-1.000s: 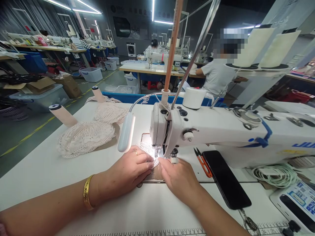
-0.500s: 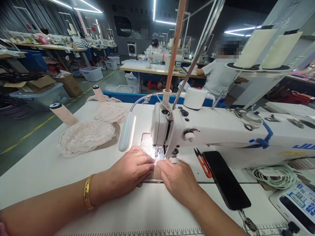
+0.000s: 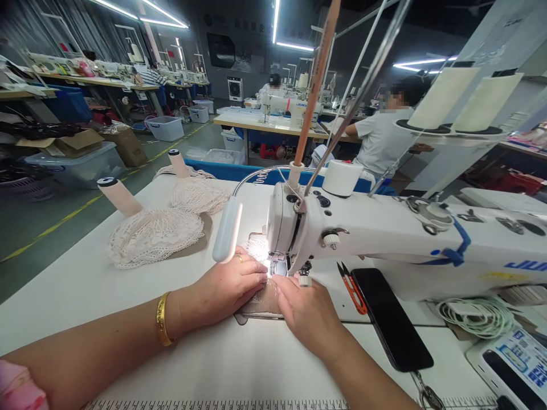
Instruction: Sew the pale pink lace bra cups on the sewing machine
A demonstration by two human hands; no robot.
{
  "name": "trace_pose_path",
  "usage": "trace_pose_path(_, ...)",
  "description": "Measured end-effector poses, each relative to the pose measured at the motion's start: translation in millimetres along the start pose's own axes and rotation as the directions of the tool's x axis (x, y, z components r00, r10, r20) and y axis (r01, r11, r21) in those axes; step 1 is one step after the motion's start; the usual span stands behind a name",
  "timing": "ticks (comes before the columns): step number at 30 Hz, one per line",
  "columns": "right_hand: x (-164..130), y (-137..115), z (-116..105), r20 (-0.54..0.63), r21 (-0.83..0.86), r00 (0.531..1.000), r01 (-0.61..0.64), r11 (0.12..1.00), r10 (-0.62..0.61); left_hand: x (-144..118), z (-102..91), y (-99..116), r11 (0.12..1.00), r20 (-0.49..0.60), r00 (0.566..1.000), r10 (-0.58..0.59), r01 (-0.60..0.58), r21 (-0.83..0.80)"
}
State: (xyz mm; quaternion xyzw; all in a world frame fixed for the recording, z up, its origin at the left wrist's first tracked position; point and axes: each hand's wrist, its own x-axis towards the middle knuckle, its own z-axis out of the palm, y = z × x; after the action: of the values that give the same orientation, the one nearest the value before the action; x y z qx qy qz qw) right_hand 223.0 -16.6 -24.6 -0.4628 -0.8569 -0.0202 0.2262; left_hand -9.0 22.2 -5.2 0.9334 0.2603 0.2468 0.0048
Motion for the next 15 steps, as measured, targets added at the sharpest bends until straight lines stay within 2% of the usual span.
trace_pose_path(5,0,1,0,-0.013,0.037,1.000,-0.008,0.999,0.008,2,-6.6,2,0.999,0.028,0.999,-0.034,0.035,-0.037)
trace_pose_path(9,1,-5,-3,-0.048,0.085,0.999,0.023,0.996,-0.019,5,-15.0,-1,0.991,0.042,0.991,-0.124,0.126,-0.055)
trace_pose_path(12,3,-17,-9,-0.028,0.174,0.993,0.119,0.978,-0.116,6,-21.6,-6,0.979,0.042,0.978,-0.203,0.204,-0.019)
trace_pose_path(15,5,-21,-13,0.028,0.234,0.972,0.222,0.947,-0.235,5,-27.8,-7,0.975,0.096,0.970,-0.222,0.222,0.011)
